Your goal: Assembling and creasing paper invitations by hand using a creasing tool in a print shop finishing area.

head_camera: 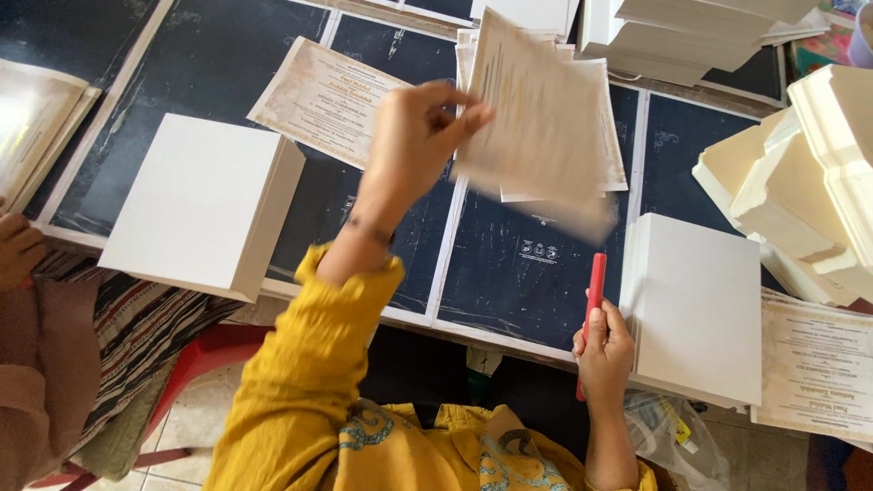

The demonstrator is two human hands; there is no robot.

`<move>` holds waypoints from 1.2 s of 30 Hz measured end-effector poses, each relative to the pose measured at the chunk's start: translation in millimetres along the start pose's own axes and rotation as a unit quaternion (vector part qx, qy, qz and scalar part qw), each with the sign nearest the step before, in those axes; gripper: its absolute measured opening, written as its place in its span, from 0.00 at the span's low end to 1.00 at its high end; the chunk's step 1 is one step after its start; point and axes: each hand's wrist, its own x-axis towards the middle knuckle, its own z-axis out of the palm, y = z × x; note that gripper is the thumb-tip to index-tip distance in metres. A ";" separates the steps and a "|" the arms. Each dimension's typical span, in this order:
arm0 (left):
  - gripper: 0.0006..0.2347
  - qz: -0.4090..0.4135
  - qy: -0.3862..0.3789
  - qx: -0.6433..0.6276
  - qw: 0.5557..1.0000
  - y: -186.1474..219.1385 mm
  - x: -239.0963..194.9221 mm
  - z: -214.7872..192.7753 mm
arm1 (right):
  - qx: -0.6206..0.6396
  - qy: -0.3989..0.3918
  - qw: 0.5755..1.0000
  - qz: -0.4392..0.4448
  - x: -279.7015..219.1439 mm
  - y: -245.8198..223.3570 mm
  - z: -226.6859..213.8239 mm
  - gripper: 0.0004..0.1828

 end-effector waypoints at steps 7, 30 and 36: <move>0.06 -0.044 -0.076 0.235 0.968 -151.4 2.8 -6.1 | 0.056 0.006 0.998 0.002 -6.9 -0.2 -0.4 0.17; 0.17 -0.081 -0.073 0.551 0.827 -230.6 -16.3 8.3 | 0.039 0.049 0.997 -0.046 -3.7 14.0 10.0 0.15; 0.15 -0.050 -0.111 0.550 0.826 -260.0 3.4 16.4 | 0.057 0.054 0.996 -0.041 -4.4 14.7 10.1 0.16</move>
